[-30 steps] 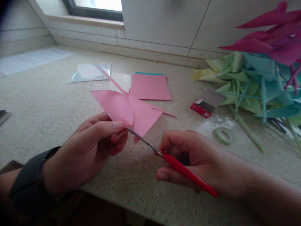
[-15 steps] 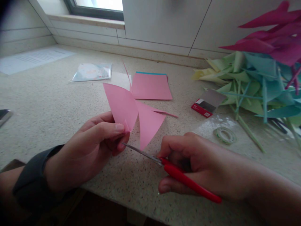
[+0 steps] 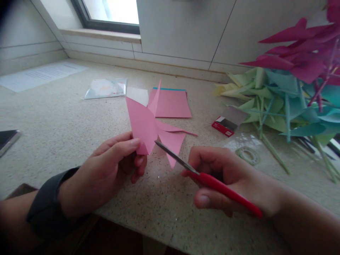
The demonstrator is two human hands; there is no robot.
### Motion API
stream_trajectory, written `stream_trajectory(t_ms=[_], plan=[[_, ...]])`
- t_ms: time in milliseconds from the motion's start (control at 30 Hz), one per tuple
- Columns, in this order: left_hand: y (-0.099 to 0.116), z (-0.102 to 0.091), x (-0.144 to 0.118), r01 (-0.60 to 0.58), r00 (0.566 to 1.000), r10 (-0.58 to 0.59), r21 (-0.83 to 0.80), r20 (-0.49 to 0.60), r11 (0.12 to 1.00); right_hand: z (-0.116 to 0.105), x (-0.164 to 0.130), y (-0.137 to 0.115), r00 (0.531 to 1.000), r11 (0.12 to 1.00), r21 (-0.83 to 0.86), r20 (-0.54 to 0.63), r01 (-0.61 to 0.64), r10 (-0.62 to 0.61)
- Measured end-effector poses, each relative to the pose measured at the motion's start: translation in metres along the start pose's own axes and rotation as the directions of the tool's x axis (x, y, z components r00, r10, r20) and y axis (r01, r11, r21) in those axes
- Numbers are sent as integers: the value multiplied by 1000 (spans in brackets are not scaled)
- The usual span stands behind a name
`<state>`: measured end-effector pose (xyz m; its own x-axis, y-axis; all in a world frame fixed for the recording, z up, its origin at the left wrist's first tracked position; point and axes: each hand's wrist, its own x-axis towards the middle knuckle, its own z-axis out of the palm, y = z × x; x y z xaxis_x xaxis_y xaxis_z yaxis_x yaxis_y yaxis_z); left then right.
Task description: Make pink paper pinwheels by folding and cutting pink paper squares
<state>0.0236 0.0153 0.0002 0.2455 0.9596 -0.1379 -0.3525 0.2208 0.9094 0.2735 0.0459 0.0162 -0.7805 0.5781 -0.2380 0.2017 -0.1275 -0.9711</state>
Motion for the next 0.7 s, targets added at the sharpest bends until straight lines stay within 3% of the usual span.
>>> stream_trajectory(t_ms=[167, 467, 700], plan=[[-3, -3, 2, 2, 999, -3, 38, 35, 999, -9, -1, 11, 993, 992, 77, -68, 104, -99], [-6, -4, 2, -25, 999, 24, 66, 22, 997, -8, 4, 8, 953, 994, -46, -282, 100, -109], [-4, -3, 1, -69, 997, 68, 85, 25, 994, -9, 9, 8, 932, 984, -131, -325, 121, -158]])
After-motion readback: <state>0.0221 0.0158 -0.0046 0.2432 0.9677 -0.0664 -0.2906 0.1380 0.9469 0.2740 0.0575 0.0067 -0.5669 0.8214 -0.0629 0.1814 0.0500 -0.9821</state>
